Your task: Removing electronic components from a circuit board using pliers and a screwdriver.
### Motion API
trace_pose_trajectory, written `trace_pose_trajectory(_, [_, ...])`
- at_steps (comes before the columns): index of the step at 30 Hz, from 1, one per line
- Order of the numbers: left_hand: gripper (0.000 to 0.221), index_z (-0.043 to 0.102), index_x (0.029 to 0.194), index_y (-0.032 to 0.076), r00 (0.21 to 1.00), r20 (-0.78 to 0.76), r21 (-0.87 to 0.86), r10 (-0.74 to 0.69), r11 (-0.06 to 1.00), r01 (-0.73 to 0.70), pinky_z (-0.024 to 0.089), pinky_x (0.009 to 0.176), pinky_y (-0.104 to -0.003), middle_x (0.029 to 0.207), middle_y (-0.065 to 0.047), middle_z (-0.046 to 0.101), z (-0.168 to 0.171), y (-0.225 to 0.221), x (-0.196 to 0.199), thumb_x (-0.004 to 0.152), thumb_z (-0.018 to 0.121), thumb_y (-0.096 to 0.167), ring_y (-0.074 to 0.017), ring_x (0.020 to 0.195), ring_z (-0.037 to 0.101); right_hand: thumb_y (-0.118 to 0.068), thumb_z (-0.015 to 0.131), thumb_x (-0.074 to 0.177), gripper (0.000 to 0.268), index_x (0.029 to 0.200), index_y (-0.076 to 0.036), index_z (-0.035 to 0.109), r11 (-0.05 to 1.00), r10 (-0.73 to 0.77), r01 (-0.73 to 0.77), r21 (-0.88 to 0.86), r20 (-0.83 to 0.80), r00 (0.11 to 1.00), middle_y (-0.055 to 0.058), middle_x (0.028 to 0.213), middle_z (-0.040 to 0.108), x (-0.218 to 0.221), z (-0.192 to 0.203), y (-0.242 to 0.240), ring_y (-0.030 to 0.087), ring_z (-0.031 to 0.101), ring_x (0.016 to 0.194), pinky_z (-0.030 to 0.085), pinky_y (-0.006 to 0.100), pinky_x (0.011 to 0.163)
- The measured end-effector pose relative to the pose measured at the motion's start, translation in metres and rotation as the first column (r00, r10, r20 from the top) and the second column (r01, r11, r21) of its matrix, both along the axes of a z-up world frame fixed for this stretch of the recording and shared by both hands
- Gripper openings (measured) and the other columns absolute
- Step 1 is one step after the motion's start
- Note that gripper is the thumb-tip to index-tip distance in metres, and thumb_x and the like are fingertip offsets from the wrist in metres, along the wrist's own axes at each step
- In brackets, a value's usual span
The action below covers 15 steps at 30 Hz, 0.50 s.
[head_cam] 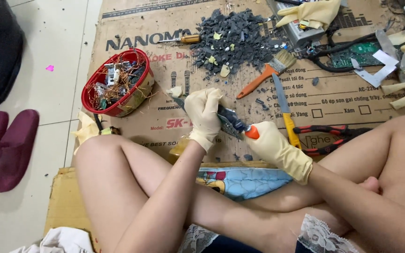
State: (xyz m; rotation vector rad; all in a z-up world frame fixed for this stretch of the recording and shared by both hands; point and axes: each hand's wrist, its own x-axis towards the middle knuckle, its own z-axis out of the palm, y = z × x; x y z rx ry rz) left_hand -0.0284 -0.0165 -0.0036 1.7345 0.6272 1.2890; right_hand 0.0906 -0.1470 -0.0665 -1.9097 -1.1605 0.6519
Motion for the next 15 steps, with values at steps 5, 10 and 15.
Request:
trace_pose_trajectory(5, [0.038, 0.057, 0.045, 0.012, 0.998, 0.061, -0.089, -0.022, 0.996, 0.028, 0.041, 0.052, -0.023, 0.039, -0.004, 0.039, -0.013, 0.006, 0.002, 0.081, 0.059, 0.021, -0.0094, 0.046, 0.040, -0.016, 0.061, 0.079, 0.027, 0.053, -0.009, 0.054, 0.984, 0.005, -0.032, 0.173, 0.156, 0.988, 0.008, 0.042, 0.048, 0.004, 0.011, -0.002, 0.017, 0.051, 0.047, 0.046, 0.027, 0.054])
trace_pose_trajectory(10, [0.038, 0.060, 0.048, 0.012, 0.997, 0.039, -0.056, -0.072, 0.996, 0.074, 0.042, 0.052, -0.023, 0.041, -0.005, 0.041, -0.009, 0.002, -0.005, 0.084, 0.057, 0.024, -0.0105, 0.046, 0.042, -0.022, 0.065, 0.076, 0.022, 0.057, -0.019, 0.053, 0.956, 0.000, -0.140, 0.258, 0.477, 0.879, 0.005, 0.045, 0.049, 0.016, 0.006, 0.002, 0.030, 0.059, 0.050, 0.049, 0.029, 0.055])
trace_pose_trajectory(15, [0.037, 0.057, 0.046, 0.012, 0.999, -0.005, -0.138, -0.049, 0.989, 0.048, 0.041, 0.054, -0.023, 0.040, -0.007, 0.044, -0.007, 0.000, -0.002, 0.081, 0.057, 0.023, -0.0107, 0.048, 0.045, -0.023, 0.067, 0.075, 0.019, 0.062, -0.023, 0.052, 0.927, -0.082, -0.164, 0.337, 0.609, 0.789, 0.001, 0.047, 0.050, 0.024, -0.009, 0.007, 0.026, 0.062, 0.052, 0.051, 0.030, 0.057])
